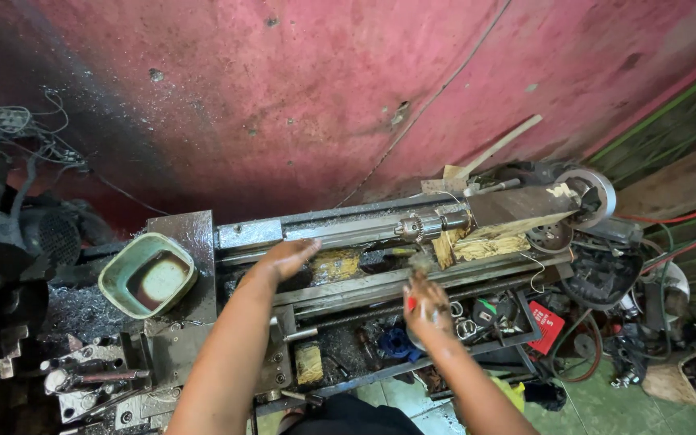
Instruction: Cleaning metal shavings from a lathe and applying lubricant using a brush
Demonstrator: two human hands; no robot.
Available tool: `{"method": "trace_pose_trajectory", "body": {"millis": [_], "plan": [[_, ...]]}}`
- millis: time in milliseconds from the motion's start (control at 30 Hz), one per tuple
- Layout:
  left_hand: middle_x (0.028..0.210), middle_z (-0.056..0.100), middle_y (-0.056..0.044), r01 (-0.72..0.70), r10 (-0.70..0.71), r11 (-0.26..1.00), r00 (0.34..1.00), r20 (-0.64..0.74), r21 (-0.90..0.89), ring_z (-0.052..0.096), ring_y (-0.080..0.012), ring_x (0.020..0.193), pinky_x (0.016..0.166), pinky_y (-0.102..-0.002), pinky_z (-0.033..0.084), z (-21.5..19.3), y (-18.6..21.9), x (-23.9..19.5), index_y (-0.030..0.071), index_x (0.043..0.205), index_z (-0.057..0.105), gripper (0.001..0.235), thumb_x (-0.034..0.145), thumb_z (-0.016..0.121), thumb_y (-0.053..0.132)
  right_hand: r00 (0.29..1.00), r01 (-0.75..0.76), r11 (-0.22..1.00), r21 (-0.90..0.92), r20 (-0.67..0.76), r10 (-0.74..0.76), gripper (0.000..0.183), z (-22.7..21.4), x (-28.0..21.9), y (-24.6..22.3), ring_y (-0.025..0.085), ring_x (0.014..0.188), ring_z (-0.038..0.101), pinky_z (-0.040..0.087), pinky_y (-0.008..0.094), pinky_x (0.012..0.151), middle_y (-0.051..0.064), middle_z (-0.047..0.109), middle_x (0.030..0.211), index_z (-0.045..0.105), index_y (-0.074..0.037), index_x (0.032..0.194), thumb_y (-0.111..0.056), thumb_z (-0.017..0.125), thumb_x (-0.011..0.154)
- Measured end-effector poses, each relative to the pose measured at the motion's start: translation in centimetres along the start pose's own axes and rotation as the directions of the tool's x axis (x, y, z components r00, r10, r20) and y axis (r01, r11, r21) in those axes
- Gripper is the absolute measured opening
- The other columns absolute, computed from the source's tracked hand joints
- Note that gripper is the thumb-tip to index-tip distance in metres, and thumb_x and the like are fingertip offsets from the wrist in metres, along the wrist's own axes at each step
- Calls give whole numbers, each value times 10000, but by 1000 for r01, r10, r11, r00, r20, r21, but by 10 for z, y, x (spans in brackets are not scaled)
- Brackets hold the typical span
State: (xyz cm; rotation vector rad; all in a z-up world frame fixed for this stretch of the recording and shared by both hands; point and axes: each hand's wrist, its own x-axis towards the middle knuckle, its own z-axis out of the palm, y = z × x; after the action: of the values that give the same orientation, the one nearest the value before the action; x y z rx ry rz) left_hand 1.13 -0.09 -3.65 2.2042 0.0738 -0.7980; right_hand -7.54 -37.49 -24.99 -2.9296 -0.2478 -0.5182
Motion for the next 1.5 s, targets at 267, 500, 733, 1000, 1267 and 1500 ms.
{"method": "trace_pose_trajectory", "body": {"millis": [267,500,733,1000,1267,1500], "plan": [[1682,255,-74,-116,72,908,990,123,402,285,-361,1534,1249,-505,266,10,11,14,213,1587,364,800,921,436,650,802,-535,737,413,522,289,301,-14,4,-120,155,1233,629,375,353,1120,42,739,1220,705,-144,1156,-306,513,991],[1711,161,-93,-103,52,913,989,137,394,237,-360,1550,1273,-456,200,16,-10,37,245,1611,312,857,915,352,744,445,-737,642,210,866,227,325,-166,62,-242,130,1327,583,567,249,1060,20,592,1434,577,-167,1370,-188,487,1058],[1732,115,25,-135,36,862,978,207,488,104,-271,1598,1274,-524,194,17,-4,37,231,1619,282,687,1017,411,537,633,27,908,417,696,-339,529,-71,41,-197,200,1391,492,532,320,1005,101,469,1540,481,-139,1492,-151,578,971],[1514,566,-120,-176,176,952,984,20,250,495,-384,1417,1211,-521,375,8,2,5,185,1464,583,603,994,377,503,895,-93,415,905,258,-363,230,-68,64,-169,231,1138,716,545,355,1003,89,774,1174,783,-148,1132,-132,720,911],[1279,718,-134,-175,233,963,924,-304,206,636,-371,1250,1071,-521,515,16,-42,62,217,1398,632,472,999,504,435,979,-102,441,892,12,202,230,-100,69,-177,270,1128,707,561,376,963,157,769,1151,769,-95,1145,-75,648,951],[1235,731,-130,-165,242,959,901,-359,232,659,-366,1216,1037,-522,539,12,-43,50,170,1416,603,458,978,537,285,836,-272,571,774,-104,538,197,-78,92,-121,409,1246,599,542,494,1032,299,586,1379,649,-6,1198,-19,561,1023]]}}
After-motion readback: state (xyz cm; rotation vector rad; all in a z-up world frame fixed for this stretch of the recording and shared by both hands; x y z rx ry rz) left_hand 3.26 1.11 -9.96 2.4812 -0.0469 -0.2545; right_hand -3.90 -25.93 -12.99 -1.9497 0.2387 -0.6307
